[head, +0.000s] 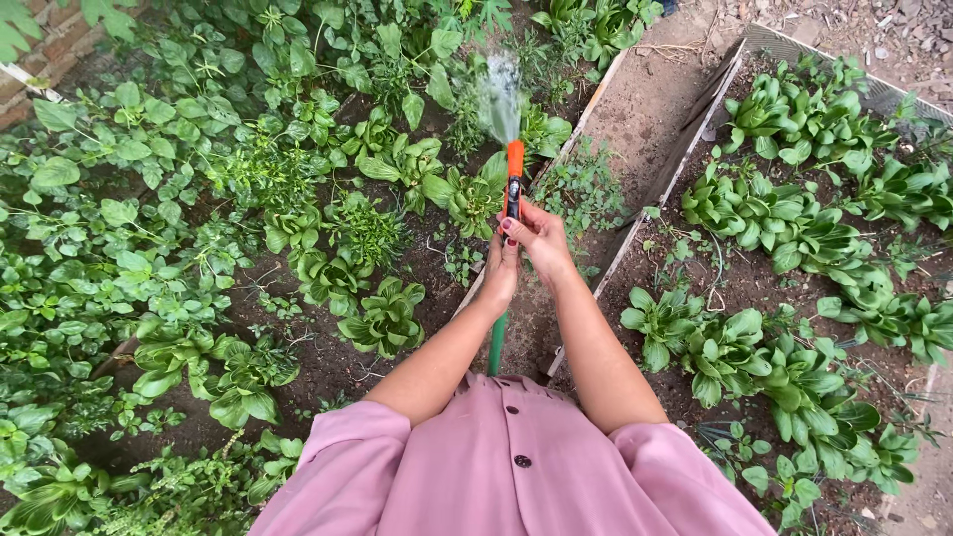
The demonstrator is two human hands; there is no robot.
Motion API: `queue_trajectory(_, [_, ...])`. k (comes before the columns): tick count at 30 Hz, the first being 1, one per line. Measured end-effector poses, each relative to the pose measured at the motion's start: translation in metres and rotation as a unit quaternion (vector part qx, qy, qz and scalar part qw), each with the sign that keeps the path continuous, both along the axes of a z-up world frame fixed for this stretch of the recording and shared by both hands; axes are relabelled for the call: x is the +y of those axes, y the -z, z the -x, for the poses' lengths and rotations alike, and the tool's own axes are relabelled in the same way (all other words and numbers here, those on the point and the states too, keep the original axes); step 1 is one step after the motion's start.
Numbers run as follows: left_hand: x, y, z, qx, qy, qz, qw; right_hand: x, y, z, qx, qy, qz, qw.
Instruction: The person waters leafy green plants in raised garden beds using a hose with a spray nozzle. They move along the beds, directing water onto the foliage and soil.
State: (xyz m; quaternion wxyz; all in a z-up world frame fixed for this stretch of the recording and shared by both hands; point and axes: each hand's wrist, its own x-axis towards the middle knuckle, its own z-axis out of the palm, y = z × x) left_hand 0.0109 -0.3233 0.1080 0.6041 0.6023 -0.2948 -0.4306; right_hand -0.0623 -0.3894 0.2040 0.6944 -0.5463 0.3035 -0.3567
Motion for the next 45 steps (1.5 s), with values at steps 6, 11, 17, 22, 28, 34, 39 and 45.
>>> queue_trajectory(6, [-0.006, -0.006, -0.041, 0.055, -0.025, 0.096, 0.994, -0.008, 0.001, -0.046, 0.004, -0.028, 0.042, 0.999])
queue_trajectory(11, [0.001, -0.005, -0.076, -0.040, -0.069, 0.083, 0.993, -0.003, 0.001, -0.081, 0.027, -0.056, 0.077, 0.995])
queue_trajectory(17, [0.012, 0.011, -0.108, -0.044, -0.084, 0.080, 0.992, 0.007, 0.010, -0.113, 0.022, -0.080, 0.069, 0.994])
queue_trajectory(22, [0.018, 0.023, -0.122, -0.041, -0.093, 0.117, 0.988, 0.008, 0.021, -0.128, 0.018, -0.109, 0.025, 0.994])
queue_trajectory(28, [0.035, 0.022, -0.132, -0.063, -0.099, 0.062, 0.991, 0.008, 0.039, -0.142, 0.010, -0.153, 0.061, 0.986])
queue_trajectory(34, [0.052, 0.017, -0.141, -0.057, -0.141, 0.051, 0.987, 0.018, 0.043, -0.157, 0.022, -0.191, 0.081, 0.978])
queue_trajectory(39, [0.070, 0.022, -0.152, -0.096, -0.172, 0.064, 0.978, 0.036, 0.033, -0.170, 0.062, -0.213, 0.070, 0.973])
queue_trajectory(45, [0.082, 0.034, -0.160, -0.091, -0.209, 0.088, 0.970, 0.052, 0.019, -0.187, 0.077, -0.248, 0.058, 0.964])
